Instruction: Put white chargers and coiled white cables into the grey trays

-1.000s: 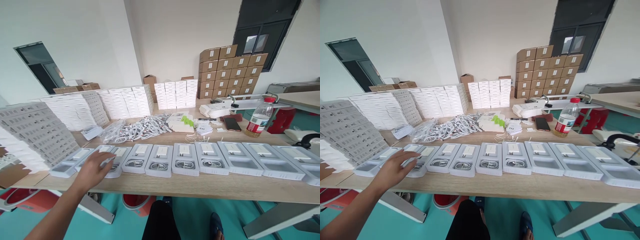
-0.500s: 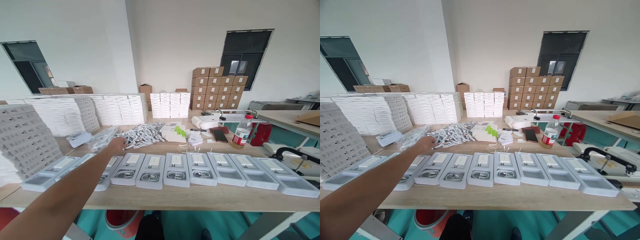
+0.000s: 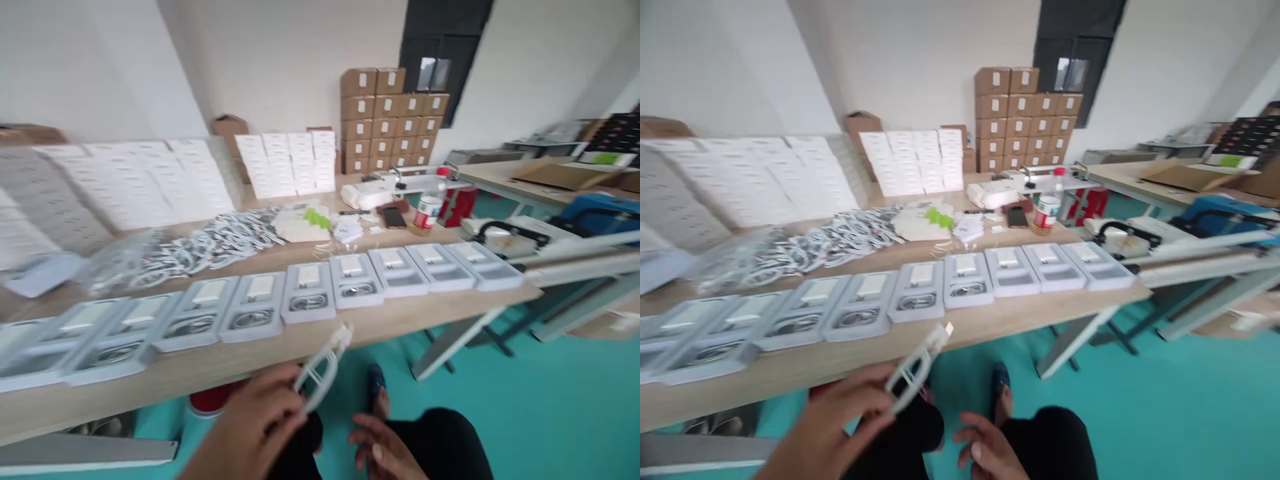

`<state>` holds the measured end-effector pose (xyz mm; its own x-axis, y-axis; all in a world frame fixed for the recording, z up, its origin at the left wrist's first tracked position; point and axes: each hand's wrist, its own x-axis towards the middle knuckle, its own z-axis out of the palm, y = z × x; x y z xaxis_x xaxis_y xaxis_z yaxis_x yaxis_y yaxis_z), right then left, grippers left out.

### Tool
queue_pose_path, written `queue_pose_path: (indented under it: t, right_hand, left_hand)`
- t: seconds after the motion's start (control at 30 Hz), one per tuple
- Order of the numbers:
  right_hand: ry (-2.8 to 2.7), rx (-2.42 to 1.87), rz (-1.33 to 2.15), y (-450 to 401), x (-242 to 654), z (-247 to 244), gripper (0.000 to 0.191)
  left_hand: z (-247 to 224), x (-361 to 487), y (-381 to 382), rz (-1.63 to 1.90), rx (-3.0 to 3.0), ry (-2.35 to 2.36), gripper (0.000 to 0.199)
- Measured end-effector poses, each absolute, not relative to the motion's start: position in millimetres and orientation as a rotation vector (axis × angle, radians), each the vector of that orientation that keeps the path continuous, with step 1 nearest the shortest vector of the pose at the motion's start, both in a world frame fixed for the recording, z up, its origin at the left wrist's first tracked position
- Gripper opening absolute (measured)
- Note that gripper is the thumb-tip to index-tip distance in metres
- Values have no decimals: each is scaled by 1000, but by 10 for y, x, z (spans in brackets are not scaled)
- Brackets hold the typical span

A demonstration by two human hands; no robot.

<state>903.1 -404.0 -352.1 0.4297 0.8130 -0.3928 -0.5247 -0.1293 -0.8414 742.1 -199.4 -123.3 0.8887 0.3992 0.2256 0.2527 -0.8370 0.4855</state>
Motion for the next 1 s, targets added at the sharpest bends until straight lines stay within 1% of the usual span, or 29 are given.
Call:
queue_pose_path:
  t: [0.03,0.07,0.1,0.2,0.23,0.3,0.33,0.43,0.5,0.53,0.6,0.63,0.67,0.73,0.8,0.83,0.9,1.0]
  right_hand:
    - [-323,-1052,1235,-4078,9057,-3424,86]
    - [-312,-911,1233,-4108,9088,-3335,92]
    - [-272,-855,1216,-4130,9121,-3262,89]
    - [-107,-930,1116,-4165,9196,-3165,54]
    - [-72,-966,1084,-4172,9210,-3166,47]
    - [-52,-1000,1040,-4181,9223,-3187,45]
    - [-60,-1004,1034,-4181,9226,-3199,45]
    - [-92,-1023,1039,-4159,9239,-3239,41]
    - [-112,-1078,1020,-4134,9254,-3279,41]
    - [-136,-1156,972,-4124,9262,-3303,46]
    - [-236,-1434,777,-4114,9275,-3349,63]
    - [-331,-1608,641,-4115,9278,-3364,68]
    - [-456,-1772,503,-4116,9276,-3369,68]
    - [-744,-2019,293,-4117,9263,-3350,52]
    - [-987,-2173,190,-4102,9239,-3305,34]
    - [-1055,-2234,170,-4090,9225,-3281,28]
    - [-1081,-2318,197,-4061,9195,-3244,23]
    - [-997,-2343,309,-4040,9143,-3232,21]
  left_hand:
    - [-1548,7485,-2245,290,2510,402,16]
    - [-1840,7553,-2457,155,2414,367,16]
    - [-2100,7624,-2627,76,2322,358,16]
    - [-2616,7844,-2888,-10,2033,434,8]
    - [-2700,7909,-2906,-13,1902,477,15]
    - [-2772,8002,-2878,-72,1589,549,32]
    - [-2779,8029,-2847,-144,1422,566,36]
    - [-2793,8045,-2765,-384,1022,570,42]
    - [-2847,8031,-2746,-405,889,595,42]
    - [-2886,8026,-2747,-378,859,621,41]
    - [-2971,8021,-2759,-310,840,687,40]
    - [-3008,8023,-2765,-286,838,713,41]
    - [-3038,8025,-2769,-267,839,730,41]
    - [-3074,8031,-2767,-235,850,745,43]
    - [-3092,8033,-2757,-208,871,761,46]
    - [-3101,8033,-2752,-198,885,772,46]
    - [-3128,8033,-2745,-181,916,799,48]
    - [-3195,8041,-2743,-146,977,828,49]
